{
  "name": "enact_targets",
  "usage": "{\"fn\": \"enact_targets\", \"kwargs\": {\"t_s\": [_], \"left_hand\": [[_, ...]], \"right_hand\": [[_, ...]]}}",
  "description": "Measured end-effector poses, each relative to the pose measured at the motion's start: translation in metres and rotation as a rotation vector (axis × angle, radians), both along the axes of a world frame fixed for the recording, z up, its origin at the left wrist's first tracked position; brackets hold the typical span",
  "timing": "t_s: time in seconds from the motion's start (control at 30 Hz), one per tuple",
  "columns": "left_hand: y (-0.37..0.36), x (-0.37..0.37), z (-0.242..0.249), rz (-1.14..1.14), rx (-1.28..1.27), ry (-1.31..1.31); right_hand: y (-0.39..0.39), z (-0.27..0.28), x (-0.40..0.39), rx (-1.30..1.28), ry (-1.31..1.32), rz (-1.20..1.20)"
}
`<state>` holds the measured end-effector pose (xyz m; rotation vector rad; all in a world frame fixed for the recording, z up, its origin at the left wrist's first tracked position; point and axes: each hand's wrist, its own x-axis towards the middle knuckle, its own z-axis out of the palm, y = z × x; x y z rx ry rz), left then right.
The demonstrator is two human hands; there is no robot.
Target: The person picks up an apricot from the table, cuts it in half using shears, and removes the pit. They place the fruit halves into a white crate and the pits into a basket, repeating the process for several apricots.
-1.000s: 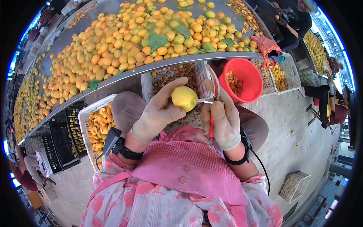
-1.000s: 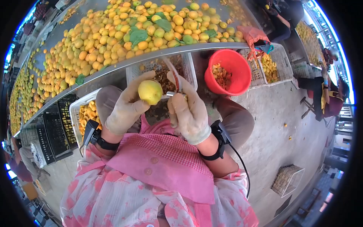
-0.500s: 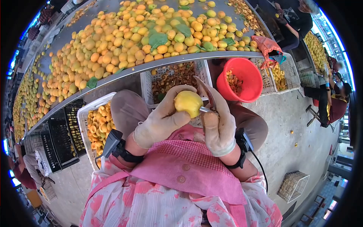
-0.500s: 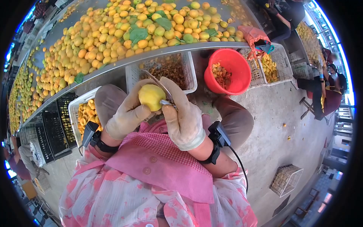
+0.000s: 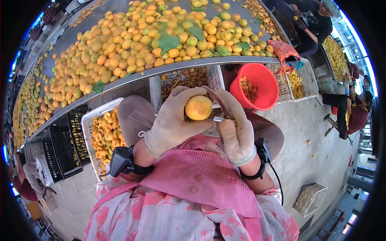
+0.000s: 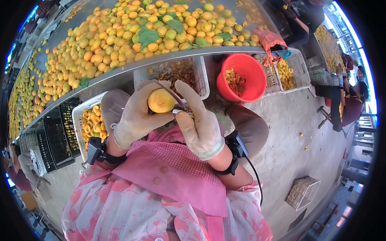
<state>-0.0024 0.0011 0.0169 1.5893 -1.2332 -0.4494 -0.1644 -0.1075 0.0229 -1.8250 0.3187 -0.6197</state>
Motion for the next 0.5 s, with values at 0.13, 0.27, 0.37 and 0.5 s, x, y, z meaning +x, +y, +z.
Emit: {"fn": "enact_targets", "kwargs": {"t_s": [0.13, 0.27, 0.37, 0.5], "left_hand": [[0.0, 0.001, 0.008, -0.015, 0.116, -0.008], [0.001, -0.001, 0.009, 0.027, 0.199, 0.009], [-0.002, -0.003, 0.009, 0.001, 0.193, 0.004], [-0.006, -0.006, 0.011, -0.029, 0.158, -0.057]], "right_hand": [[-0.005, -0.001, -0.004, -0.098, 0.09, 0.072], [-0.005, -0.002, -0.01, -0.218, 0.226, 0.102], [-0.01, -0.01, -0.013, -0.288, 0.21, 0.037], [-0.041, -0.039, -0.03, -0.181, 0.307, -0.312]]}}
